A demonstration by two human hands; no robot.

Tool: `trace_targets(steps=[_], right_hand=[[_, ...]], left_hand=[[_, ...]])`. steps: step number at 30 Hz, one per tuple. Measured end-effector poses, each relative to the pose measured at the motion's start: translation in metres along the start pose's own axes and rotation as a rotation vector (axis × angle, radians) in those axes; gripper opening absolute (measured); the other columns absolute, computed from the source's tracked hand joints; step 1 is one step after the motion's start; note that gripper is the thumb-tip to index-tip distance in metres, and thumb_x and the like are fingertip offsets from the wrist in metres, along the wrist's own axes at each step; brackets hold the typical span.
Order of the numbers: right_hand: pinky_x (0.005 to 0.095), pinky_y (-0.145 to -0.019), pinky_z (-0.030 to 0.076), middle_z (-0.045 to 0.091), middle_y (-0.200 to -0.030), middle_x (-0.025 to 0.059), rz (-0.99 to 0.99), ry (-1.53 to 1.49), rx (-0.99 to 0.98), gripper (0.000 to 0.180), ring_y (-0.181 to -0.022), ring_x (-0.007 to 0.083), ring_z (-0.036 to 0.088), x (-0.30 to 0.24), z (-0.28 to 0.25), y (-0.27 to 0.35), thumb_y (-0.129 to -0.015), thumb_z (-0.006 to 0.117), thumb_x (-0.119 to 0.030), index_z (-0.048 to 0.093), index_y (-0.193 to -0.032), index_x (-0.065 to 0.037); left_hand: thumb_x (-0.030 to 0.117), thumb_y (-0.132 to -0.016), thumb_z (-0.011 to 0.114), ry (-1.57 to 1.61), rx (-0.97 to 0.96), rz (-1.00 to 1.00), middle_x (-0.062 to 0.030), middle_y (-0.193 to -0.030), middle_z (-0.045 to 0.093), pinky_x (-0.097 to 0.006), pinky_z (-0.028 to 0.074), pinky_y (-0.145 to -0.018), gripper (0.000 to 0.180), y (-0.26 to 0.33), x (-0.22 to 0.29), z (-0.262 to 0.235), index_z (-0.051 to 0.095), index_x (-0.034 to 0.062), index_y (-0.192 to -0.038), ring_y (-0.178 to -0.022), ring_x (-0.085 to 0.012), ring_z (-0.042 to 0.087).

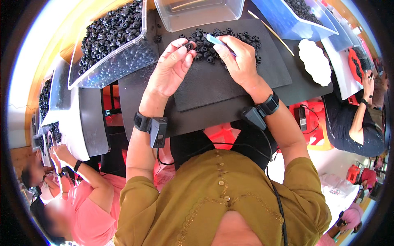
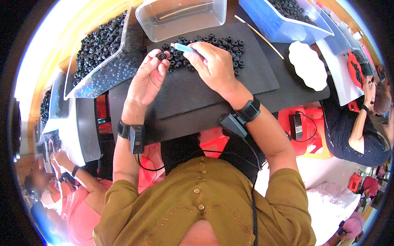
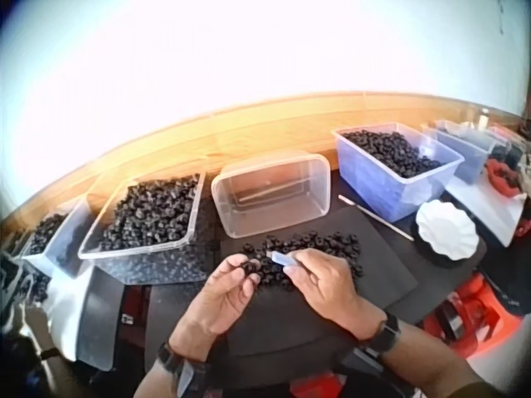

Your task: Inspecting and assembling small black plastic components at a production workstation.

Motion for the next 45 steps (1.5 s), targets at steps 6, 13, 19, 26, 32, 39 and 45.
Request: trace_targets(steps=[6, 13, 19, 26, 32, 39, 45], right_hand=[[0.0323, -0.057, 0.048, 0.066, -0.082, 0.0137, -0.014, -0.108, -0.015, 0.025, -0.061, 0.0242, 0.062, -0.009, 0.006, -0.004, -0.094, 0.065, -0.023, 0.066, -0.103, 0.001], [0.0339, -0.057, 0.047, 0.064, -0.080, 0.0134, -0.057, -0.103, -0.087, 0.023, -0.061, 0.0268, 0.061, -0.016, 0.010, -0.020, -0.094, 0.064, -0.022, 0.064, -0.100, 0.000], [0.0370, -0.060, 0.050, 0.064, -0.082, 0.0109, -0.129, -0.046, -0.059, 0.017, -0.070, 0.0305, 0.065, -0.010, 0.027, -0.019, -0.091, 0.067, -0.021, 0.063, -0.096, -0.005], [0.0384, -0.060, 0.052, 0.066, -0.082, 0.0090, -0.122, 0.010, -0.148, 0.017, -0.071, 0.0305, 0.066, -0.019, 0.026, -0.017, -0.088, 0.069, -0.022, 0.065, -0.097, -0.007], [0.0382, -0.059, 0.052, 0.065, -0.081, 0.0081, -0.140, 0.019, -0.140, 0.018, -0.070, 0.0298, 0.065, -0.017, 0.024, -0.016, -0.087, 0.070, -0.023, 0.066, -0.097, -0.008], [0.0377, -0.057, 0.051, 0.065, -0.080, 0.0066, -0.154, 0.068, -0.133, 0.017, -0.069, 0.0289, 0.065, -0.016, 0.024, -0.016, -0.087, 0.070, -0.024, 0.066, -0.095, -0.009], [0.0375, -0.056, 0.051, 0.064, -0.077, 0.0065, -0.157, 0.062, -0.111, 0.017, -0.067, 0.0283, 0.065, -0.016, 0.023, -0.016, -0.087, 0.070, -0.024, 0.066, -0.094, -0.009]], left_hand=[[0.005, -0.097, 0.060, 0.063, -0.032, 0.044, -0.0139, -0.118, 0.060, -0.022, 0.056, -0.086, 0.028, 0.001, 0.008, -0.001, 0.055, 0.0035, -0.124, -0.101, -0.0190, 0.062], [0.008, -0.098, 0.060, 0.142, -0.071, 0.061, -0.0123, -0.117, 0.061, -0.023, 0.055, -0.087, 0.027, 0.005, 0.012, 0.008, 0.056, 0.0041, -0.124, -0.102, -0.0181, 0.061], [0.009, -0.097, 0.060, 0.228, -0.115, 0.075, -0.0102, -0.117, 0.058, -0.025, 0.053, -0.084, 0.026, 0.002, 0.010, 0.001, 0.058, 0.0064, -0.123, -0.101, -0.0175, 0.057], [0.009, -0.097, 0.061, 0.212, -0.087, 0.090, -0.0118, -0.117, 0.061, -0.025, 0.053, -0.084, 0.024, 0.002, 0.010, 0.000, 0.059, 0.0047, -0.121, -0.099, -0.0172, 0.059], [0.012, -0.097, 0.062, 0.107, -0.037, 0.109, -0.0066, -0.108, 0.063, -0.024, 0.053, -0.083, 0.022, 0.001, 0.008, 0.002, 0.057, 0.0051, -0.117, -0.096, -0.0149, 0.061], [0.011, -0.098, 0.061, 0.109, -0.036, 0.102, -0.0066, -0.106, 0.064, -0.024, 0.054, -0.083, 0.020, 0.002, 0.007, 0.003, 0.059, 0.0052, -0.116, -0.095, -0.0152, 0.062], [0.010, -0.098, 0.060, 0.076, -0.029, 0.113, -0.0060, -0.103, 0.064, -0.024, 0.054, -0.082, 0.018, 0.002, 0.007, 0.002, 0.059, 0.0054, -0.115, -0.093, -0.0152, 0.062]])
Point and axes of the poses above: each hand's wrist, its own y-axis away from the middle knuckle, its own z-axis out of the palm, x = y × z, the point moved 5 cm from there along -y, towards the middle knuckle
